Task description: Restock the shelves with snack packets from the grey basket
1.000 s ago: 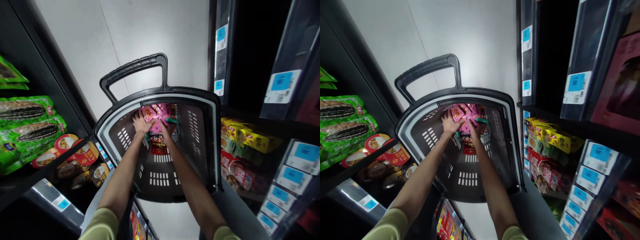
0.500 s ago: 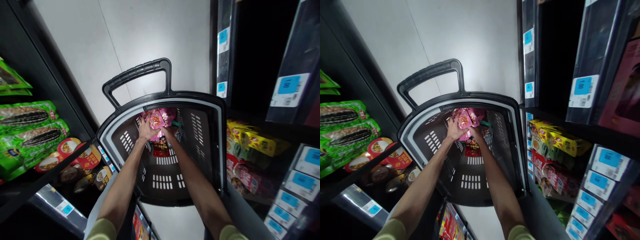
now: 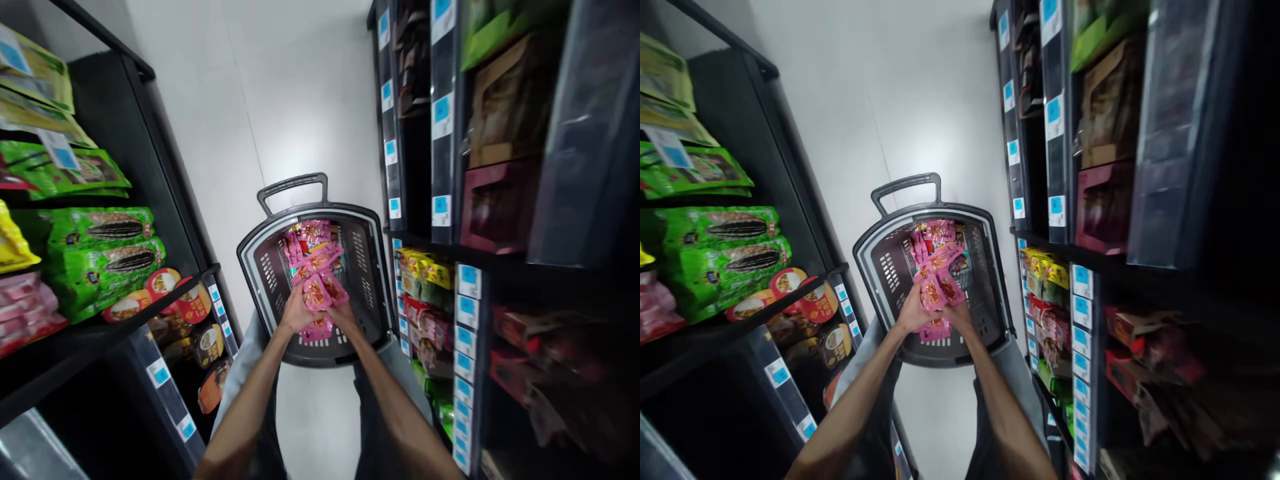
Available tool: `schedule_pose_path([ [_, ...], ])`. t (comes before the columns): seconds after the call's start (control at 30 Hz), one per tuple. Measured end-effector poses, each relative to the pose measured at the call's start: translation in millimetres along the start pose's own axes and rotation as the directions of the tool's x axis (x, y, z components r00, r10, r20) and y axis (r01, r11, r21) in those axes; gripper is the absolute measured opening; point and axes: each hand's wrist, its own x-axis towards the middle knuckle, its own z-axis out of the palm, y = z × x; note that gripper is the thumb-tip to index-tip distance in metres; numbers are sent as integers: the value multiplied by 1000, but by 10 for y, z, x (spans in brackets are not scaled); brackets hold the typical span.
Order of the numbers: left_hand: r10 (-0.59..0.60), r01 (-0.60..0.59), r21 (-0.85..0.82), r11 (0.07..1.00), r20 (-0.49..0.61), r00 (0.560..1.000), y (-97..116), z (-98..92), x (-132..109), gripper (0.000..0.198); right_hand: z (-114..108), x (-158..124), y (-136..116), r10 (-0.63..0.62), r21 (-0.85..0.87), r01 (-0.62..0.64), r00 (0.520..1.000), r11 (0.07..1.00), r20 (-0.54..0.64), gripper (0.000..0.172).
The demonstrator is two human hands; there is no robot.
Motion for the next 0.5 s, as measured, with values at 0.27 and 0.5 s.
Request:
schedule_pose_path([
  [0.27, 71, -73, -35, 997, -44, 996, 748, -425, -887, 100, -63, -1012, -349, -51, -58, 56, 994, 997, 92, 43],
  [0.5, 66, -109, -195, 975, -213, 975, 1584, -778, -2229, 89, 9, -2361, -1231, -136, -115, 168, 959, 979, 250, 38],
])
